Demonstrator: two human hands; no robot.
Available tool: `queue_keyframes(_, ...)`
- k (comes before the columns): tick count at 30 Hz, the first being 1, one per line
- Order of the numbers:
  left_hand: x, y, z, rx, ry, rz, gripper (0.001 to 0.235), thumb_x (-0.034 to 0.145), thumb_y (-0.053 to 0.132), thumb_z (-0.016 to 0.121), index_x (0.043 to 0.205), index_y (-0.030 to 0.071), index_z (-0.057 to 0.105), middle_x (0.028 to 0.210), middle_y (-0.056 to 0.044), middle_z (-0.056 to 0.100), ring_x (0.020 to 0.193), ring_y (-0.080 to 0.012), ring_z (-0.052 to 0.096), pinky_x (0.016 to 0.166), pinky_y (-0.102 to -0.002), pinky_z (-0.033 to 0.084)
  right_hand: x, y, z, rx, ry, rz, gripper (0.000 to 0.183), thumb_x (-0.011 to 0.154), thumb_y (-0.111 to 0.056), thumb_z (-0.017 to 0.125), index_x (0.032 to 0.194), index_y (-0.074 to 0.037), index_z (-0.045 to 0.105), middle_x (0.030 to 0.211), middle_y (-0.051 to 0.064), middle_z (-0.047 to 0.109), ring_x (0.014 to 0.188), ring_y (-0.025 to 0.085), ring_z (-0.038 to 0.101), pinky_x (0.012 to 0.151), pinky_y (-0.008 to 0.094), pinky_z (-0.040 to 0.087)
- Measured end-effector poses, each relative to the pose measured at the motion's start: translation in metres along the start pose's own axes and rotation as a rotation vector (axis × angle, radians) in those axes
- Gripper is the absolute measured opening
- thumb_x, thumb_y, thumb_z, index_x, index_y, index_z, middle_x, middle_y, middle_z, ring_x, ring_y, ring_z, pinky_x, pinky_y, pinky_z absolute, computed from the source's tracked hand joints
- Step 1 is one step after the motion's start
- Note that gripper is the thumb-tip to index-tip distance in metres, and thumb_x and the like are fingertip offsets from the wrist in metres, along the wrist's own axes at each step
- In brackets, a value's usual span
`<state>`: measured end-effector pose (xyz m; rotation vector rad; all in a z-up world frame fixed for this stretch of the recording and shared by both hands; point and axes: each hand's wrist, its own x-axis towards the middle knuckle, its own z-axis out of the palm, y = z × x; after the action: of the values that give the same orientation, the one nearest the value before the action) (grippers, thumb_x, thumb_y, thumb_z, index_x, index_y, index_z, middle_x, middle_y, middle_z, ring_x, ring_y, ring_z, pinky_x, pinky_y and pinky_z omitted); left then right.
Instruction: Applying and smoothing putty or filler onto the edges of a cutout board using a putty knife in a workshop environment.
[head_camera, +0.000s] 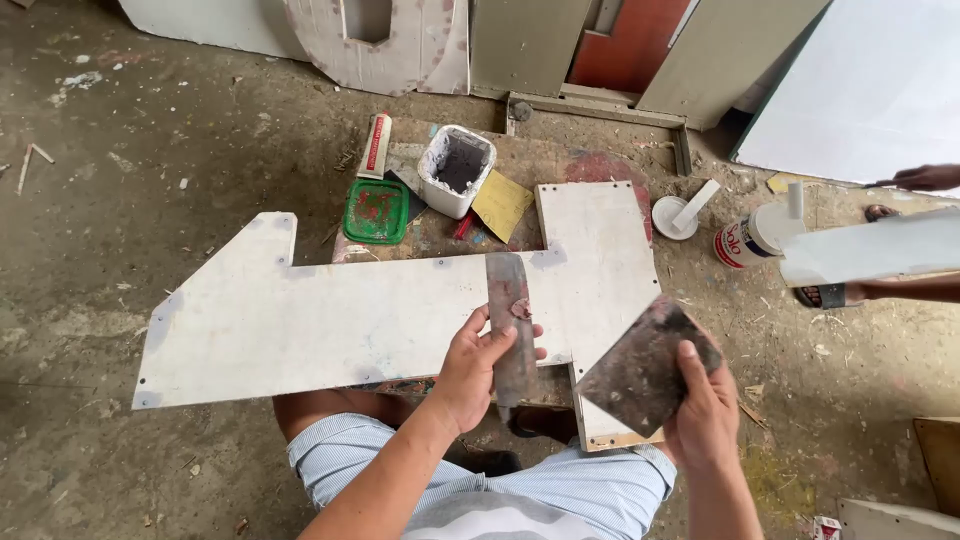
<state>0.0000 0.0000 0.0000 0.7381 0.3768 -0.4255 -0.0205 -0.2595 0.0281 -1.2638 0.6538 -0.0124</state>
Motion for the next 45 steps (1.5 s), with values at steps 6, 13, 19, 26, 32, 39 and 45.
queue_keyframes(6,0.003,-0.029,-0.001,0.301,0.047,0.068,0.081,0.095,0.026,0.068,0.162,0.002,0.028,0.072,0.004,0.060,0.047,-0.0048,0.017,0.039,-0.025,0.015,-0.010,0.033,0.032,-0.100,-0.166,0.040,0.038,0.097,-0.018,0.056,0.128,0.003,0.055,0.111,0.021,0.059,0.101,0.033,0.059,0.090,0.052,0.058)
queue_keyframes(13,-0.009,-0.031,0.014,0.418,-0.016,0.078,0.060,0.092,0.022,0.070,0.147,0.001,0.056,0.112,-0.006,0.076,0.102,-0.0081,0.064,0.100,-0.022,0.052,-0.021,0.038,0.043,-0.344,-0.101,-0.213,0.029,0.098,-0.025,0.063,0.109,0.001,0.066,0.089,0.012,0.067,0.083,0.021,0.062,0.067,0.035,0.055)
queue_keyframes(19,-0.021,-0.010,0.018,0.734,-0.166,0.090,0.046,0.099,0.031,0.063,0.136,0.003,0.065,0.090,0.003,0.064,0.079,-0.0078,0.048,0.075,-0.023,0.043,-0.014,0.045,0.038,-0.248,-0.099,-0.264,0.024,0.098,-0.025,0.065,0.099,-0.001,0.063,0.078,0.006,0.057,0.072,0.017,0.054,0.058,0.032,0.048)
queue_keyframes(26,-0.003,-0.022,-0.010,0.824,-0.323,0.111,0.033,0.104,0.029,0.057,0.124,0.005,0.067,0.105,-0.005,0.070,0.094,-0.0111,0.058,0.088,-0.028,0.047,0.002,0.041,0.036,-0.150,-0.036,-0.260,0.023,0.100,-0.019,0.064,0.112,0.000,0.064,0.082,0.017,0.064,0.071,0.027,0.065,0.064,0.043,0.059)
queue_keyframes(32,-0.014,-0.008,-0.012,0.324,-0.306,-0.213,0.035,0.112,0.031,0.048,0.104,0.007,0.072,0.057,-0.003,0.064,0.041,-0.0081,0.055,0.046,-0.019,0.046,-0.009,-0.013,0.039,0.159,0.060,-0.333,0.017,0.110,-0.021,0.053,0.122,-0.011,0.058,0.099,0.011,0.071,0.088,0.022,0.074,0.082,0.043,0.065)
queue_keyframes(39,0.011,-0.067,-0.078,-0.484,-0.777,-0.645,0.019,0.108,0.035,0.039,0.095,0.021,0.040,0.046,0.000,0.038,0.032,-0.0063,0.037,0.039,-0.017,0.030,0.028,0.014,0.026,0.220,-0.148,-0.251,0.017,0.095,-0.010,0.069,0.109,-0.007,0.059,0.087,0.014,0.071,0.073,0.027,0.076,0.062,0.041,0.065)
queue_keyframes(45,0.011,-0.073,-0.072,-0.490,-0.801,-0.729,0.019,0.105,0.036,0.038,0.096,0.020,0.044,0.048,-0.006,0.039,0.033,-0.0133,0.037,0.040,-0.022,0.033,0.019,0.033,0.053,-0.050,-0.232,-0.312,0.026,0.081,-0.007,0.083,0.095,-0.002,0.062,0.073,0.016,0.070,0.062,0.026,0.074,0.050,0.039,0.062)
